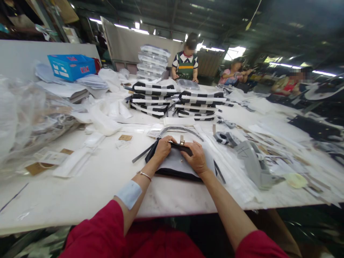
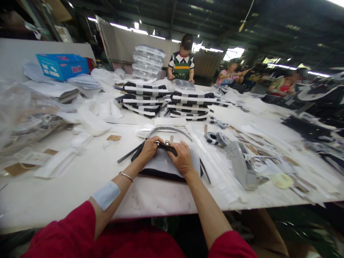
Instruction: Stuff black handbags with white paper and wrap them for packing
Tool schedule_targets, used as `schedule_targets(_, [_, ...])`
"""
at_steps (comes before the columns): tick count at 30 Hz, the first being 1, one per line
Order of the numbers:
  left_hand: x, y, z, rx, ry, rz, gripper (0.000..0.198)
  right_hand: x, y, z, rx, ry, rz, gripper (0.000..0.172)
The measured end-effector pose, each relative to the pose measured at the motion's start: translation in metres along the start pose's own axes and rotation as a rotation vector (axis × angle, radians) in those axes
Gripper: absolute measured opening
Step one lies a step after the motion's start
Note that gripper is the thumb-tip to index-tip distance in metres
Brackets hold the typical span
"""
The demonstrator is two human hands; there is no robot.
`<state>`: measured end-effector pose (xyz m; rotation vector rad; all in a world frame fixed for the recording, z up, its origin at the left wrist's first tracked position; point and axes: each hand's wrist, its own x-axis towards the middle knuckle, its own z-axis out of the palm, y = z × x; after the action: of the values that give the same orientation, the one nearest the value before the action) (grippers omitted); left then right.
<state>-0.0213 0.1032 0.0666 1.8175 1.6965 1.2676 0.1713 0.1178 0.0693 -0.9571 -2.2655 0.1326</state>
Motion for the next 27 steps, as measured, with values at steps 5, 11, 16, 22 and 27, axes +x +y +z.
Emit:
schedule_targets(5, [-0.001,-0.003,0.001,-0.066,0.021,-0.014,0.037,-0.004,-0.004,-0.001,0.071,0.046,0.01,0.027])
schedule_targets(11, [-0.001,-0.003,0.001,-0.082,0.019,-0.018,0.038,-0.004,-0.006,-0.007,0.102,-0.007,-0.138,0.019])
schedule_targets(16, [0.001,-0.006,0.002,-0.035,0.055,-0.056,0.037,-0.004,-0.01,-0.014,0.087,-0.162,-0.143,0.023])
schedule_targets(22, [0.0,-0.006,0.003,-0.018,0.019,-0.053,0.034,-0.003,-0.011,-0.029,0.007,-0.38,-0.114,0.021])
schedule_targets(27, [0.0,-0.005,0.004,0.0,0.016,-0.055,0.033,-0.012,-0.012,-0.03,0.065,-0.365,-0.046,0.023])
